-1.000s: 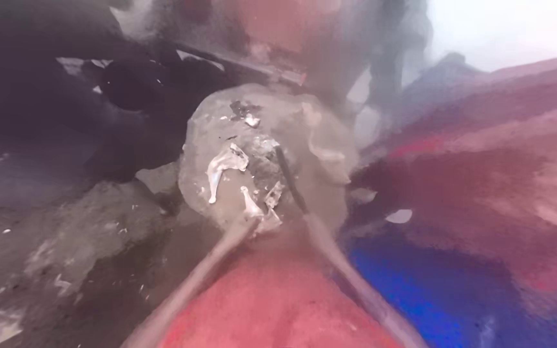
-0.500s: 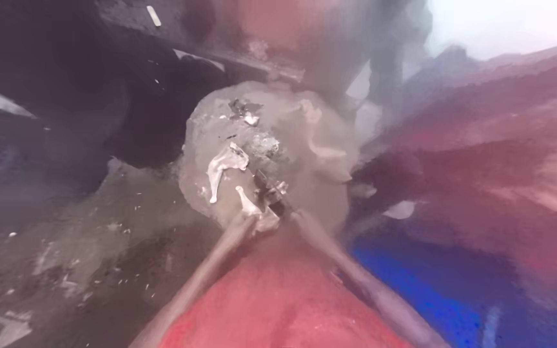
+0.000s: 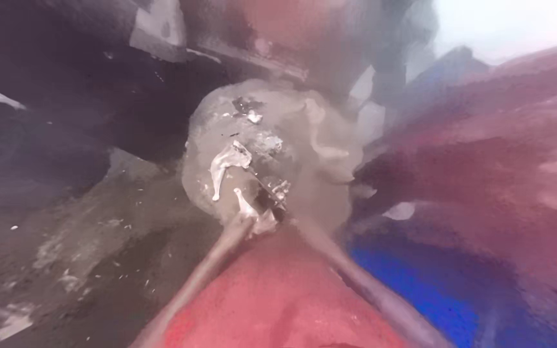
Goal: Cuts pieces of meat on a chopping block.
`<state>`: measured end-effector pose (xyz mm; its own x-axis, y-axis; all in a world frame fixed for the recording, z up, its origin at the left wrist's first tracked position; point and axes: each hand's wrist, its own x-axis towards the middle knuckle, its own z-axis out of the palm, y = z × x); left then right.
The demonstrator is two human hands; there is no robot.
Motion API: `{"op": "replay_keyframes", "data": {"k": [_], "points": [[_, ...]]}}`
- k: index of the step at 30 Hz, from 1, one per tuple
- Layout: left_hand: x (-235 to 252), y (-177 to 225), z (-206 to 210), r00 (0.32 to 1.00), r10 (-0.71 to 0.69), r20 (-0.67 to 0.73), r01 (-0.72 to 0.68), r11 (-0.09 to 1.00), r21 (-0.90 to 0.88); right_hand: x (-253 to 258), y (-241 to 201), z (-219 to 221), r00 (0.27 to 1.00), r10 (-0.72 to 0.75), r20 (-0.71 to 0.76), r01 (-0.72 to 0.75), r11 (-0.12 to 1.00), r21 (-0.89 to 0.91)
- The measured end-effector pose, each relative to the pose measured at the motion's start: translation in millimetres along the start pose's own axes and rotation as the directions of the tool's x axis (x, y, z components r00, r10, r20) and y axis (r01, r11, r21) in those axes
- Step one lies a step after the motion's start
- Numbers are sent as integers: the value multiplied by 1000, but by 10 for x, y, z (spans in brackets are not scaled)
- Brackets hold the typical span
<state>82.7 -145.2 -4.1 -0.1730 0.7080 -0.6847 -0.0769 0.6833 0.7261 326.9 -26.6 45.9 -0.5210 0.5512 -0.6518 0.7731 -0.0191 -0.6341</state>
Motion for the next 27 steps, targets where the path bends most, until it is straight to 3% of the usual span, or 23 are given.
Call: {"op": "replay_keyframes", "data": {"k": [3, 6, 9, 11, 15, 19, 21, 23, 25, 27], "points": [[14, -125, -122, 1000, -19, -19, 19, 1000, 22, -182, -199, -56, 990, -140, -12, 140, 989, 54], [-1, -125, -142, 999, -25, -34, 24, 1000, -4, -167, -40, 5, 958, -288, 15, 285, 954, 94], [3, -49, -157, 998, -8, -61, 7, 1000, -7, -35, 287, 82, 983, -130, 133, 132, 991, -5], [-30, 47, -216, 996, 10, -93, -9, 1000, 10, -48, 467, 84, 987, -93, 133, 88, 995, 37], [-128, 356, -331, 990, 93, -104, -92, 996, 13, -207, 692, 95, 995, 74, -65, -55, 965, 258], [-15, 809, -29, 983, 184, 2, -180, 966, -183, -262, 355, -169, 938, 141, -317, -61, 966, 252], [342, 765, 142, 977, 200, 70, -186, 968, -166, -281, 148, -364, 909, 53, -414, 77, 954, 290], [710, 646, 259, 981, 195, 11, -194, 981, -17, -387, -64, -524, 859, -138, -493, 341, 873, 348], [885, 617, 322, 986, 150, -69, -140, 981, 131, -514, -282, -601, 757, -290, -585, 561, 748, 355], [926, 657, 335, 986, 118, -117, -94, 977, 190, -612, -389, -579, 695, -339, -634, 602, 757, 253]]}}
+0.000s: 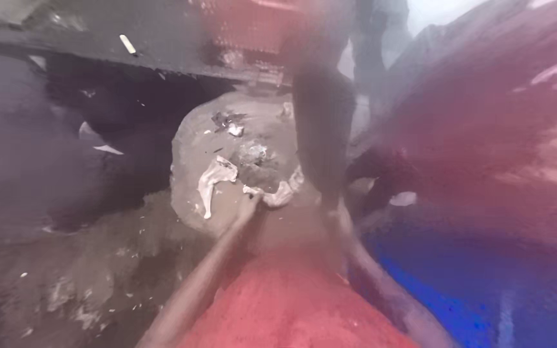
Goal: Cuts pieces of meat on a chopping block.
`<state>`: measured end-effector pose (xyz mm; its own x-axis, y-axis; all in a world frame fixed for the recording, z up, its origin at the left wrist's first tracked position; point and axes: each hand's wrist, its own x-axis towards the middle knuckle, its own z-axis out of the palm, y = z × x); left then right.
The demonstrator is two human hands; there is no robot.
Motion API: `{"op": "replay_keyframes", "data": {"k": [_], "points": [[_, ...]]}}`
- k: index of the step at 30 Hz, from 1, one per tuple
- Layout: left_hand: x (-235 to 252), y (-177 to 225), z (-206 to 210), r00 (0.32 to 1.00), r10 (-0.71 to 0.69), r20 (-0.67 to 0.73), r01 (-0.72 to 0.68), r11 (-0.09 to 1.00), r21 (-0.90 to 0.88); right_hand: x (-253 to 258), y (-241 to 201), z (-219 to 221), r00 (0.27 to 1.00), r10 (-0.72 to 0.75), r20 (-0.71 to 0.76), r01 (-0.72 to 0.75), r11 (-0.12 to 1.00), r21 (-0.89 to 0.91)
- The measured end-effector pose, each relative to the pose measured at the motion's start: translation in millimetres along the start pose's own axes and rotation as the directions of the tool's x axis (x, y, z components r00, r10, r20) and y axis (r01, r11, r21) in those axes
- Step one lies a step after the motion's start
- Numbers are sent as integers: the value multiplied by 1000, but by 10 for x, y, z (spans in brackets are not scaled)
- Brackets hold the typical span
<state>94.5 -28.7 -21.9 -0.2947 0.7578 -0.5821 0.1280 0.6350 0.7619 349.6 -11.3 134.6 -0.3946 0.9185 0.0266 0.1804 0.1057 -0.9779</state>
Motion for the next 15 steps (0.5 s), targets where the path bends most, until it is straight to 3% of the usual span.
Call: {"op": "replay_keyframes", "data": {"k": [2, 4, 6, 7, 10, 12, 15], "points": [[-15, 19, -67, 999, -37, -20, 39, 989, 143, -154, 135, 53, 993, 115, 23, -110, 981, -160], [-45, 20, -55, 999, -33, -7, 34, 997, 74, -162, 601, 150, 963, 223, 149, -169, 935, -311], [-85, -22, -38, 999, -34, -11, 34, 999, 4, -88, 1085, 197, 815, 505, 283, -364, 827, -428], [-147, -36, -61, 999, -30, -14, 30, 1000, -4, -64, 1199, 227, 763, 578, 289, -415, 781, -467], [-353, -173, -99, 999, -9, -50, 1, 987, -162, -28, 1091, 247, 711, 646, 279, -502, 744, -441], [-461, -217, -172, 994, -75, -81, 50, 960, -277, -24, 1003, 194, 760, 585, 284, -477, 798, -367], [-489, -325, -439, 962, -114, -247, 41, 959, -282, 44, 707, 68, 861, 423, 284, -331, 888, -320]]}}
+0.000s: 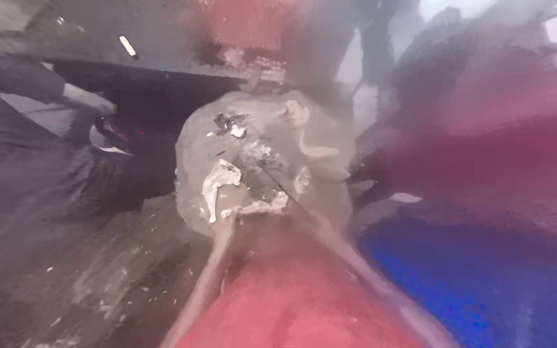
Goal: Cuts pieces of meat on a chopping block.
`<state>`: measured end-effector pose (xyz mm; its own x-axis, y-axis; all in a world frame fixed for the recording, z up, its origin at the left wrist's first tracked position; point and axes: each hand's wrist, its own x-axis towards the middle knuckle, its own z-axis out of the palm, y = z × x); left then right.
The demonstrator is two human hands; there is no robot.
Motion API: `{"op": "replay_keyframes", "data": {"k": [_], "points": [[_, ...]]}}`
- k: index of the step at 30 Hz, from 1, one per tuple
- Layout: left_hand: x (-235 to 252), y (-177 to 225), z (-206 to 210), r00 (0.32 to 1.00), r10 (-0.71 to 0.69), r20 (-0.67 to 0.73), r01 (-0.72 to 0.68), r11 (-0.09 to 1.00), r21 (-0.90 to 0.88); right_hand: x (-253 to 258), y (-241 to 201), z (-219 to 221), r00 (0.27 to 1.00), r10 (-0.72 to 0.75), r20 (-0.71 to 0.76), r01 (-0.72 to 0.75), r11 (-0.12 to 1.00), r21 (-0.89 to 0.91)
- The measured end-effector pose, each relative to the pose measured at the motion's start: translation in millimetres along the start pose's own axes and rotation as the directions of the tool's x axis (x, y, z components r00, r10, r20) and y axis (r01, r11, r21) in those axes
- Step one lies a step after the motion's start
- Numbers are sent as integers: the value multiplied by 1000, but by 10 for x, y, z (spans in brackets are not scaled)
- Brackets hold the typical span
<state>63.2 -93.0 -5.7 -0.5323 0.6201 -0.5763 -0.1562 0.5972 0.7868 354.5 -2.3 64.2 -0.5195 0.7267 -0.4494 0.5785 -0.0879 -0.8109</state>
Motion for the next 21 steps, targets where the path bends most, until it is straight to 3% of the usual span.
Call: {"op": "replay_keyframes", "data": {"k": [4, 6, 8, 10, 12, 16, 18, 21], "points": [[111, -84, -169, 997, 37, 61, -30, 994, -106, -157, -533, -207, 965, -262, -19, 261, 965, -37], [89, 7, -140, 996, 56, 68, -50, 995, -82, -131, -547, -129, 923, -382, -40, 381, 924, -25], [72, 76, -101, 997, 60, 51, -56, 996, -75, -19, -271, -16, 953, -301, 41, 304, 948, -92], [99, 53, -84, 998, 42, 37, -37, 992, -122, 145, 118, -11, 966, 4, 257, 57, 971, -230], [77, 1, -120, 999, 26, 41, -19, 984, -177, 220, 385, -18, 941, 155, 301, -52, 945, -323], [-130, -157, -289, 996, -14, 88, 31, 981, -191, 21, 36, -75, 960, 204, 193, -143, 947, -288], [-240, -212, -315, 995, -21, 102, 38, 985, -167, -36, -190, -114, 969, 147, 197, -86, 955, -285], [-338, -254, -269, 994, -21, 108, 34, 992, -121, -70, -325, -58, 967, -73, 243, 108, 985, -135]]}}
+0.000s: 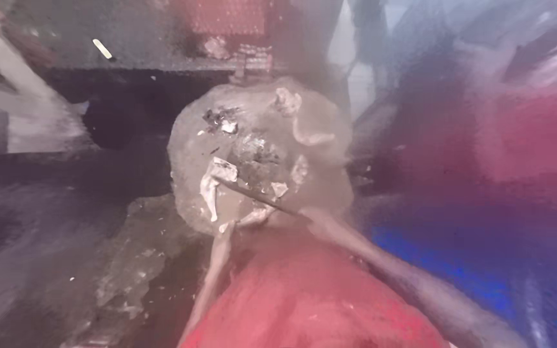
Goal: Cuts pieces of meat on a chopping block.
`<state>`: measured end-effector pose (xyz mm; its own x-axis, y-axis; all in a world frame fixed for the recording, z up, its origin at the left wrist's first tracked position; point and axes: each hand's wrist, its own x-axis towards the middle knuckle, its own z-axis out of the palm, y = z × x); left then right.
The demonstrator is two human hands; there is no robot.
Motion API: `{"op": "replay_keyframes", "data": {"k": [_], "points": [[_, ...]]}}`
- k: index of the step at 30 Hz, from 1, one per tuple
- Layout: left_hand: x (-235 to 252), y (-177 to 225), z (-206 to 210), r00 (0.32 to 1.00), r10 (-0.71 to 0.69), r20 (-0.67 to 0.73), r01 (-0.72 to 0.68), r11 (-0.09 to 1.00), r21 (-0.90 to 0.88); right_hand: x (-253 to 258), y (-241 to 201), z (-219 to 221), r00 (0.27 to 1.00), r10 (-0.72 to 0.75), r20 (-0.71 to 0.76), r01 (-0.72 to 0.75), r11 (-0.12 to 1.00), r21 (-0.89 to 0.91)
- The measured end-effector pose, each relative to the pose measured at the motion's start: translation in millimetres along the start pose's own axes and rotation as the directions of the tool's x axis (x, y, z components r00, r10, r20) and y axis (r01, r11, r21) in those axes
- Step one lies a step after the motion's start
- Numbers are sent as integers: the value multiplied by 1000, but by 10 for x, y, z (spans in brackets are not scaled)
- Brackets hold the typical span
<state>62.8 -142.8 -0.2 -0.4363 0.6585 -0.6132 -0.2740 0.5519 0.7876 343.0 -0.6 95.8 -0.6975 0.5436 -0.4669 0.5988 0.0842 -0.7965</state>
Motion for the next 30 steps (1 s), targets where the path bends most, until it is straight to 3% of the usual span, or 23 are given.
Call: {"op": "replay_keyframes", "data": {"k": [2, 4, 6, 11, 15, 17, 20, 23, 27, 30], "points": [[-39, -24, 11, 1000, -8, 0, 8, 1000, 20, 85, 276, 198, 998, -29, 52, 30, 999, -18], [-73, 19, 23, 1000, -15, -9, 15, 1000, 27, 144, 620, 334, 985, 77, 155, -59, 991, -117], [-125, 82, -47, 999, 38, 17, -38, 999, 11, 88, 803, 408, 975, 150, 162, -124, 979, -163], [-126, 172, -349, 988, 143, -58, -144, 990, -5, -185, 463, 225, 957, 257, 136, -228, 953, -200], [-54, 184, -396, 985, 164, -55, -165, 986, -18, -197, 36, 78, 983, 153, 101, -141, 983, -118], [-25, 192, -391, 983, 169, -67, -169, 986, 12, -96, 142, 143, 984, 168, 66, -163, 984, -70], [-73, 225, -356, 983, 167, -80, -166, 986, 21, 98, 716, 269, 965, 260, 38, -255, 962, -99], [-122, 149, -458, 978, 192, -79, -193, 981, 1, 1, 462, 224, 941, 339, -6, -332, 921, -205], [-198, 241, -559, 977, 193, -87, -186, 979, 88, -127, 300, 324, 944, 293, 148, -270, 949, -161], [-159, 355, -519, 969, 241, -45, -236, 967, 97, -100, 674, 372, 949, 203, 240, -184, 978, -100]]}}
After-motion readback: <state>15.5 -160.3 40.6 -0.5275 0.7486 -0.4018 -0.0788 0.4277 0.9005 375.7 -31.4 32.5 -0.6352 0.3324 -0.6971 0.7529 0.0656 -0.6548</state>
